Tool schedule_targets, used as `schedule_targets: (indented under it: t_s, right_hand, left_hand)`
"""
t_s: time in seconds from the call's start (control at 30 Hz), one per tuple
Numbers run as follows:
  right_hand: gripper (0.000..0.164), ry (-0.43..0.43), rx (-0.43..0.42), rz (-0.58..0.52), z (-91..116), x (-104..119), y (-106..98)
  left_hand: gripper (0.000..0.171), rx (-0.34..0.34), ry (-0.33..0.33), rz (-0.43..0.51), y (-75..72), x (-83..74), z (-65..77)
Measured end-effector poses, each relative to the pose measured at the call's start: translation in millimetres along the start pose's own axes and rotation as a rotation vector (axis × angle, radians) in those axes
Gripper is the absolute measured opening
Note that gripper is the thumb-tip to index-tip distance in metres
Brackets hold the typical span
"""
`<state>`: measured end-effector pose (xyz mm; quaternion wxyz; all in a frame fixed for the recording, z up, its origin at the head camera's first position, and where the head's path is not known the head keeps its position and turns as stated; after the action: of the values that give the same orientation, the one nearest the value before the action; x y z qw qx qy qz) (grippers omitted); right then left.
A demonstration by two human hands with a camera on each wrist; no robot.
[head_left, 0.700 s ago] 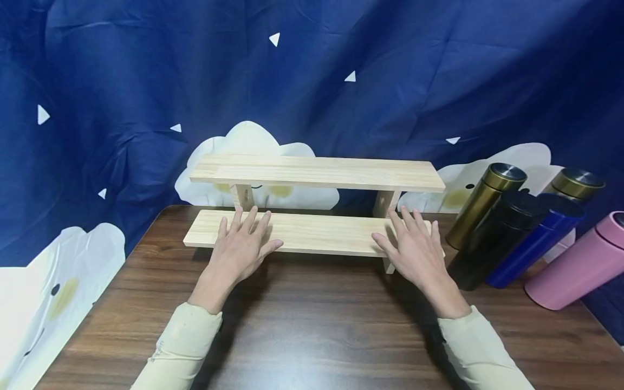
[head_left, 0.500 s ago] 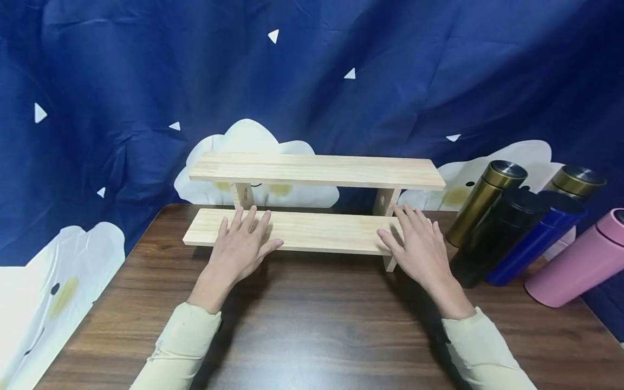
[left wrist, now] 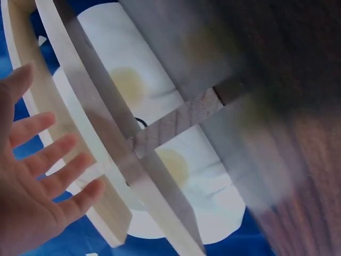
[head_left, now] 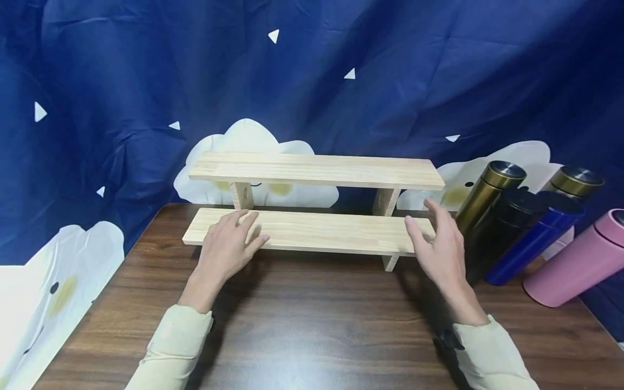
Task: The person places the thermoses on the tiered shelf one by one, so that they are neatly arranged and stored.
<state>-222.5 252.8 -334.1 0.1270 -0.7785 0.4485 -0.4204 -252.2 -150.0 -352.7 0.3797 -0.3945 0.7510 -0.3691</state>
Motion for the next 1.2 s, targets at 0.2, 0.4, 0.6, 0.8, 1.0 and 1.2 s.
schedule_targets:
  t_s: [0.2, 0.4, 0.6, 0.8, 1.0, 1.2]
  right_hand:
    - [0.047, -0.061, -0.192, -0.063, 0, 2, -16]
    - [0.046, -0.078, -0.307, -0.115, -5, 8, -35]
    - [0.046, -0.042, -0.359, -0.132, -9, 11, -51]
    - [0.046, -0.038, -0.405, -0.149, -11, 21, -64]
    - [0.043, -0.001, -0.452, -0.199, -10, 36, -78]
    - [0.044, 0.021, -0.469, -0.235, -13, 23, -84]
  left_hand:
    - [0.042, -0.142, -0.04, 0.084, -8.0, 9.4, 3.0]
    - [0.04, -0.157, -0.14, 0.159, -12.5, 23.0, 3.7]
    - [0.046, -0.205, -0.153, 0.201, -14.9, 35.2, 5.4]
    - [0.05, -0.222, -0.232, 0.269, -16.7, 51.4, 8.6]
    - [0.054, -0.23, -0.303, 0.296, -18.5, 66.3, 10.8]
    - [0.05, -0.264, -0.369, 0.303, -19.8, 75.6, 13.3]
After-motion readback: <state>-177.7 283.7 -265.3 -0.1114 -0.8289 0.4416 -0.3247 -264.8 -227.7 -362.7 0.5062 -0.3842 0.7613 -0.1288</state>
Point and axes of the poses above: each hand's wrist, its own z-axis away from the middle knuckle, its own y-axis out of the palm, x = y × z, the point moved 4 cm from there along -z, towards the middle knuckle, and after that the axes turned 7 degrees about z, right-handed, at the moved point
